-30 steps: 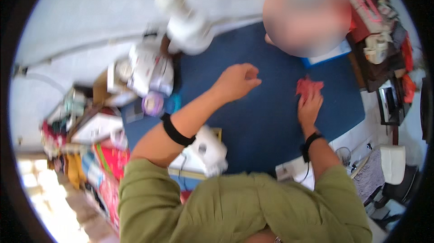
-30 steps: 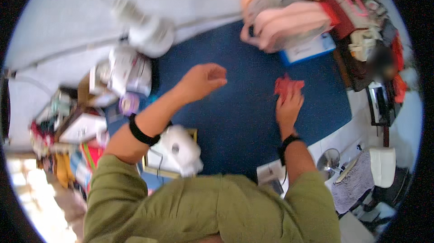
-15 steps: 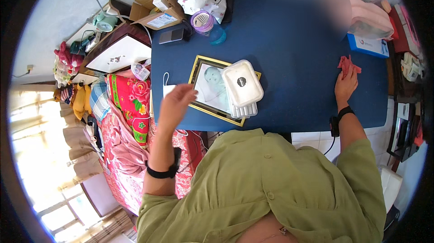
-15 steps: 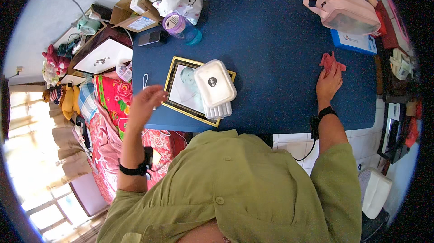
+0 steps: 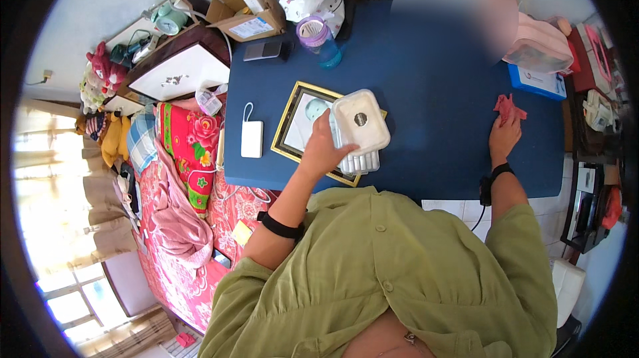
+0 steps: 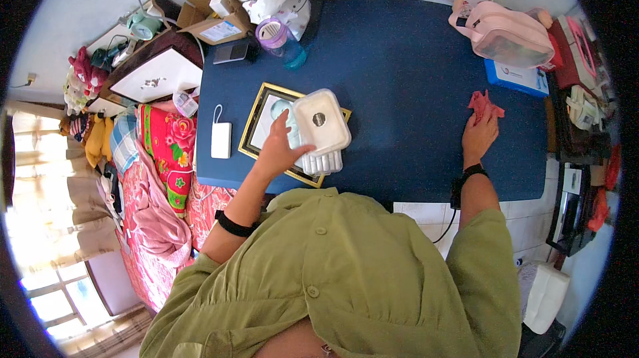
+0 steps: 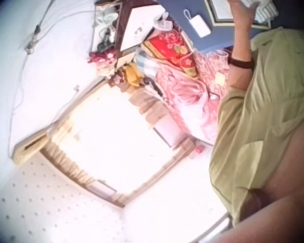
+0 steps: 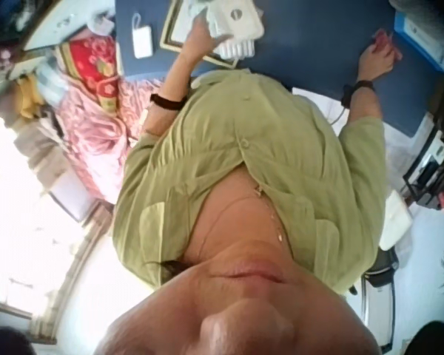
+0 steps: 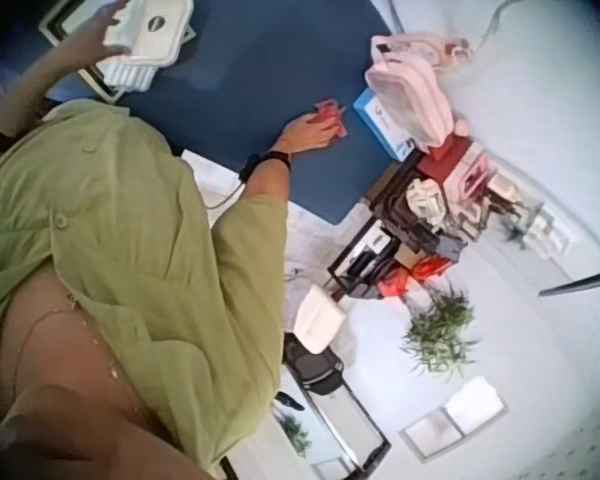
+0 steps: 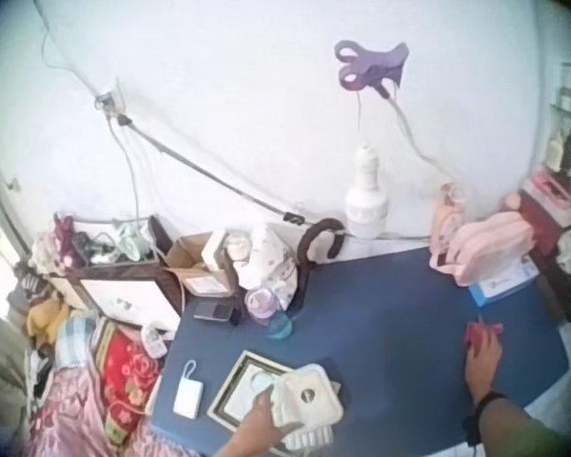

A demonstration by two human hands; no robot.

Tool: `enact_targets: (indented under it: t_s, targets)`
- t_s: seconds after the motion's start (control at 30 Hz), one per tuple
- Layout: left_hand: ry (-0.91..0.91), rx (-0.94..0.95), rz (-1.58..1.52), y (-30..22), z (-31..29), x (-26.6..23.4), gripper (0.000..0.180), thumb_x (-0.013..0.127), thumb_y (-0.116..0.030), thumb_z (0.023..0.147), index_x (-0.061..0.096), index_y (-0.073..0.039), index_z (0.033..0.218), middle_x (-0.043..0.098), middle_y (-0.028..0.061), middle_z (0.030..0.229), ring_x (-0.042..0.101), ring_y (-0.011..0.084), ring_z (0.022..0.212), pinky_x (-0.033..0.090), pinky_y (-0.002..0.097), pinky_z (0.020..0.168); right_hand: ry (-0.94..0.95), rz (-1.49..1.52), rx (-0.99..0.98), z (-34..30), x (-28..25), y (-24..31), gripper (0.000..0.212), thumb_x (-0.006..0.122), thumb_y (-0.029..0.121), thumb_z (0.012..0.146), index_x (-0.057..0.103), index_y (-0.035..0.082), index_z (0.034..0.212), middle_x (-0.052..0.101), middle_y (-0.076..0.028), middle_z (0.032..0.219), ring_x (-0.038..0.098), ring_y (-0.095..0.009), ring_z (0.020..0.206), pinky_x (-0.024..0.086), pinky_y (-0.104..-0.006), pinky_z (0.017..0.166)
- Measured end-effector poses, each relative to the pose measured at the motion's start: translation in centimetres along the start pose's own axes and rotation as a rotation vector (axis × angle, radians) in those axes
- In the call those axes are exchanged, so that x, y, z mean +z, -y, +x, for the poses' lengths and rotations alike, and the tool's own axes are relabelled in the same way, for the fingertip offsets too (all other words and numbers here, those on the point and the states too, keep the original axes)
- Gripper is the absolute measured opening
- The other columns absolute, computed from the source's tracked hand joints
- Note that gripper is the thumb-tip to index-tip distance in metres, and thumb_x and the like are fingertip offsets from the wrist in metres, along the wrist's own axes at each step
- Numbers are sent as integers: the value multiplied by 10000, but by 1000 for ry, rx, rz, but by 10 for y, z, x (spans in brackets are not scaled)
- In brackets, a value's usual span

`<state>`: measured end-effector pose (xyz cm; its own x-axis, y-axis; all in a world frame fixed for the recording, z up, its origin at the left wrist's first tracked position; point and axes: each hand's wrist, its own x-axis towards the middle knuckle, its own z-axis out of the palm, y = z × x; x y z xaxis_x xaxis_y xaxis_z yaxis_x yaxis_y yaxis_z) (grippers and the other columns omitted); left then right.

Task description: The person wipes a white plastic container, a clear plastic case containing markers, and a framed photograph with a pink cloth. They handle each item individually, wiping the surfaces and edges before placing them back on the blue table.

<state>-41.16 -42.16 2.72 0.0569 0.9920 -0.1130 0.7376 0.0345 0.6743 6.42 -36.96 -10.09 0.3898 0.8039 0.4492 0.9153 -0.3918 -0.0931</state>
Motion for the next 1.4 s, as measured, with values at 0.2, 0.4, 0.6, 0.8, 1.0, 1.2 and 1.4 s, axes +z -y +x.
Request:
enact_targets:
  t_s: [0.2,0.4,0.6,0.8,1.0,1.2,1.4]
  targets:
    - [106,195,468,-33,7,15,1219,888,-308,519,157,-23,1451,83,266,1493,148,495,1356,323,475,1066,9,41,0,0,-4,5,510,548,242,889,421,97,1361,437,-172,1356,434,-331,1227,303,-456,1041]
    - [129,328,492,-25,23,9,957,764,-68,629,243,-39,1432,166,231,1491,262,467,1321,411,437,1003,16,24,26,-1,-7,4,505,547,237,890,425,87,1357,413,-172,1379,416,-327,1245,291,-450,1054]
    - [-91,95,239,-3,40,2,813,695,-28,695,278,17,1392,282,254,1438,385,402,1268,409,414,993,20,11,39,0,-4,4,500,551,235,892,429,87,1354,414,-166,1379,409,-322,1251,286,-438,1063]
    - [-100,172,371,-20,69,3,1100,854,-362,588,232,42,1401,278,282,1429,291,424,1323,275,443,1096,4,59,24,2,-8,5,519,561,212,888,412,83,1368,421,-163,1366,410,-320,1245,283,-435,1066]
    - [-118,32,241,8,120,14,1058,842,-384,610,261,54,1378,379,269,1356,393,403,1257,371,420,1027,4,52,34,3,-12,7,533,566,195,883,399,85,1376,412,-162,1370,410,-321,1238,279,-441,1067]
    - [-63,113,187,-5,133,57,976,838,-299,634,283,30,1367,447,247,1277,488,398,1150,432,416,968,0,76,38,3,-11,9,484,570,169,871,445,77,1330,447,-170,1322,438,-332,1190,308,-441,1037]
    - [173,227,243,-68,108,99,1026,845,-247,621,226,-23,1409,319,203,1399,401,376,1255,409,448,999,-48,89,23,3,-8,6,450,577,132,849,483,79,1286,465,-177,1294,461,-348,1147,346,-447,984]
